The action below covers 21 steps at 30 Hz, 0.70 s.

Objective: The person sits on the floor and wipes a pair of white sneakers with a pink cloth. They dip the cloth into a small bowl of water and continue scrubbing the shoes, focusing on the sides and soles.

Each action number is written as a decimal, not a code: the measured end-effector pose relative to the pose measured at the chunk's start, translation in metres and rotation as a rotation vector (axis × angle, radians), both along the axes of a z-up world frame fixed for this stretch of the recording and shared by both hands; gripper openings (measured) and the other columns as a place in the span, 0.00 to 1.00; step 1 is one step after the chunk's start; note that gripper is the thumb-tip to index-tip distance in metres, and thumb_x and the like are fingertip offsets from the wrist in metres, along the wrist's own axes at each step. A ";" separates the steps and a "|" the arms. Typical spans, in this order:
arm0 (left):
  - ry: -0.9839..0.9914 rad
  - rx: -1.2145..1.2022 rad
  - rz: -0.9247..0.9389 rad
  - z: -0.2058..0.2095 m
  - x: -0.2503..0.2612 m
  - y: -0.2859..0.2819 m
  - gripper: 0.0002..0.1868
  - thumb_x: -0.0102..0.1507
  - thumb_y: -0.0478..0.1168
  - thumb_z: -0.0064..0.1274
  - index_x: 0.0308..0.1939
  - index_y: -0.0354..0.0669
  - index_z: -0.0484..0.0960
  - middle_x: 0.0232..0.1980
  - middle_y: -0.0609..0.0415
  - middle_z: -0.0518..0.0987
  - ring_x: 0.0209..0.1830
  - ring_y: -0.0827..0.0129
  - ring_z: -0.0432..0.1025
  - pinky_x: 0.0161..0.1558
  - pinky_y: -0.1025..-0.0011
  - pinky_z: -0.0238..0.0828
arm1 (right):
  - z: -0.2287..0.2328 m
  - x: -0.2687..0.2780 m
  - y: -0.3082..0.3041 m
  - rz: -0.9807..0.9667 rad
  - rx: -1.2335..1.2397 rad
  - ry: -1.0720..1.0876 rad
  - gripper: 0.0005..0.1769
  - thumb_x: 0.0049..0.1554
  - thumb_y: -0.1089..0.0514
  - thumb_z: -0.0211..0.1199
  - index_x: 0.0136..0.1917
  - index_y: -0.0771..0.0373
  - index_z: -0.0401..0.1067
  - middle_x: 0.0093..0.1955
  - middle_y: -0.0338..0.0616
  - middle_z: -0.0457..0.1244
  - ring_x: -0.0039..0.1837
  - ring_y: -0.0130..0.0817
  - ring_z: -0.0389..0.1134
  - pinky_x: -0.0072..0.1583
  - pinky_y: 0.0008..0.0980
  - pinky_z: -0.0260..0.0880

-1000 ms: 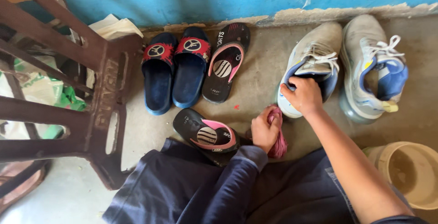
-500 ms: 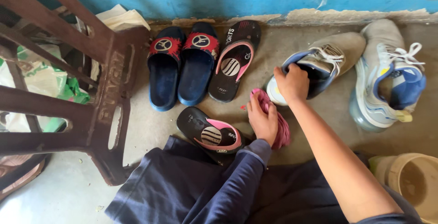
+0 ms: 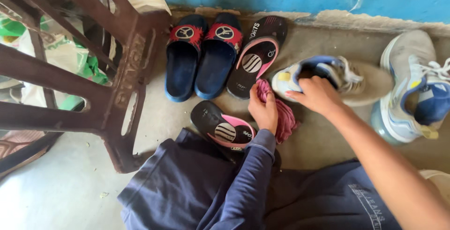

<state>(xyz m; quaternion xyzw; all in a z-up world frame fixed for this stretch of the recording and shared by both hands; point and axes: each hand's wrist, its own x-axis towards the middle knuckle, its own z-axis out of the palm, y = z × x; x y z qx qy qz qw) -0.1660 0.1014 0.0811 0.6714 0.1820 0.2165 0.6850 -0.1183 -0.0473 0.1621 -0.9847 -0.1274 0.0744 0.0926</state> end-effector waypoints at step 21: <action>-0.193 0.339 -0.166 -0.009 0.069 -0.012 0.17 0.63 0.31 0.51 0.55 0.40 0.84 0.44 0.36 0.82 0.43 0.44 0.78 0.48 0.55 0.74 | -0.100 0.050 -0.018 -0.367 0.709 0.017 0.31 0.56 0.37 0.66 0.38 0.71 0.68 0.29 0.49 0.59 0.35 0.37 0.58 0.41 0.42 0.64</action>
